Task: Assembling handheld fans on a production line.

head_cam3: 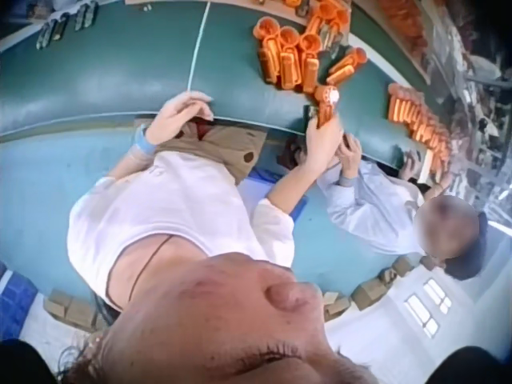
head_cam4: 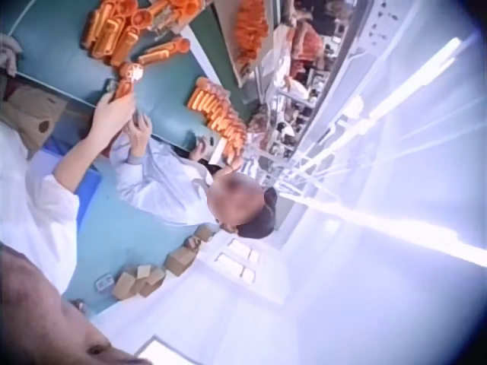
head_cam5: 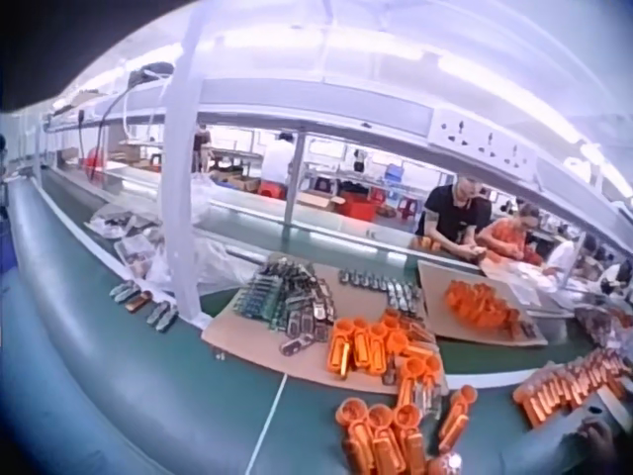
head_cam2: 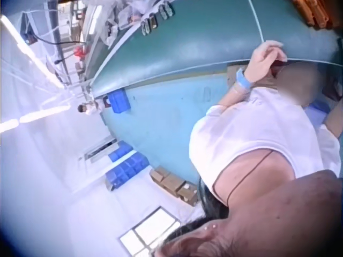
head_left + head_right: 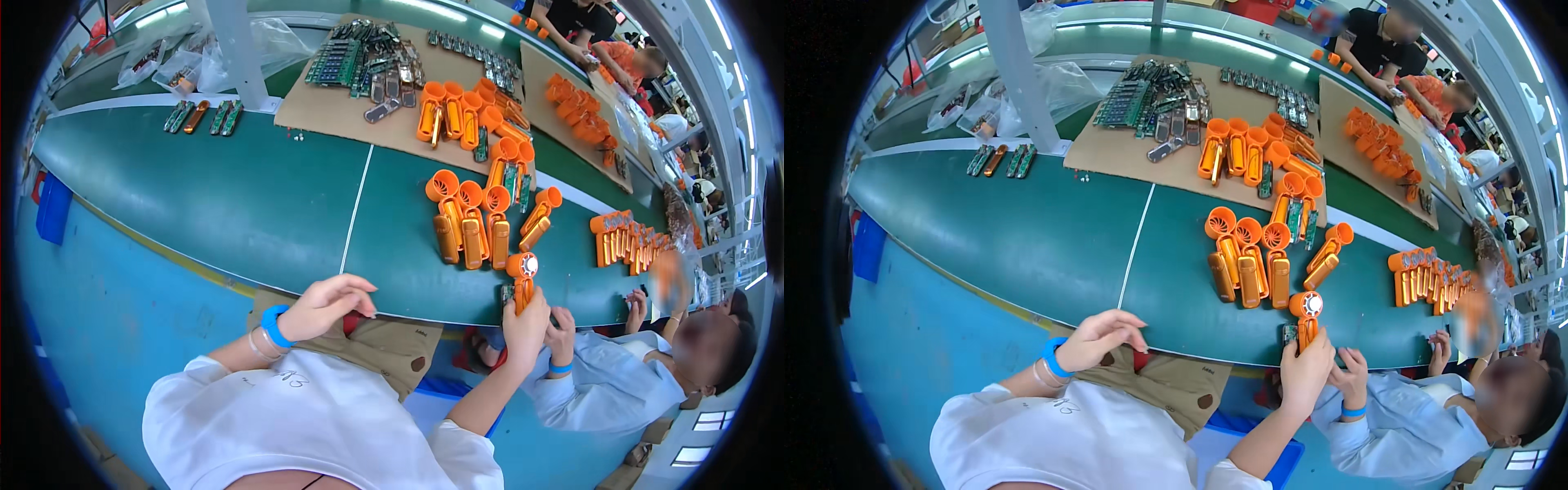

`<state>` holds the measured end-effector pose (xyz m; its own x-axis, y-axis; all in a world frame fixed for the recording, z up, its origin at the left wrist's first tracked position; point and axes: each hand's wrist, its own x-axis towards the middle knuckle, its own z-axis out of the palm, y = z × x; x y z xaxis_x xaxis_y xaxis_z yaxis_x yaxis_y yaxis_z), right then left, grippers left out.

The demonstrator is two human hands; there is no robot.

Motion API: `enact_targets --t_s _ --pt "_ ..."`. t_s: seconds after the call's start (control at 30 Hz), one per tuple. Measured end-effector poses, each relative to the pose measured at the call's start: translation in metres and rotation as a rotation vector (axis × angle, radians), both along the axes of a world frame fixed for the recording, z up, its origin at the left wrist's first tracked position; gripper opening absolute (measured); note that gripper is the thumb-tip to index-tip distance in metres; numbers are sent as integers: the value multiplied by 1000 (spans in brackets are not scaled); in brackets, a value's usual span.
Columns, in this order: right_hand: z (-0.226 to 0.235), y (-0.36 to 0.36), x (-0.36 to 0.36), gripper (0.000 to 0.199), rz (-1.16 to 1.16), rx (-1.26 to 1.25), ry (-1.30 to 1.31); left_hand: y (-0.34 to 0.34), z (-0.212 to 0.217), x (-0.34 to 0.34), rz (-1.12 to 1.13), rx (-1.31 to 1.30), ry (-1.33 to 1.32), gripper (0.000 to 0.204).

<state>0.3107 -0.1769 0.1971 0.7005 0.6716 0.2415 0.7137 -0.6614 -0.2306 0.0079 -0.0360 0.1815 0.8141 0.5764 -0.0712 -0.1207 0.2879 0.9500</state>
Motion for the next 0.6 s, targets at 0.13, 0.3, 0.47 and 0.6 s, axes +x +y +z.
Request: enact_targets --t_s 0.13,0.3,0.47,0.6 --pt "-10 -3 -1 34 40 94 97 -1 -10 27 -183 35 -7 24" --pt "7 -11 -70 30 63 340 266 -14 -20 52 -132 263 13 36" --pt "15 18 -141 33 181 633 802 -16 -25 52 -48 -47 -128 56" --pt "16 56 -168 36 113 581 788 0 -19 32 60 50 -102 49"
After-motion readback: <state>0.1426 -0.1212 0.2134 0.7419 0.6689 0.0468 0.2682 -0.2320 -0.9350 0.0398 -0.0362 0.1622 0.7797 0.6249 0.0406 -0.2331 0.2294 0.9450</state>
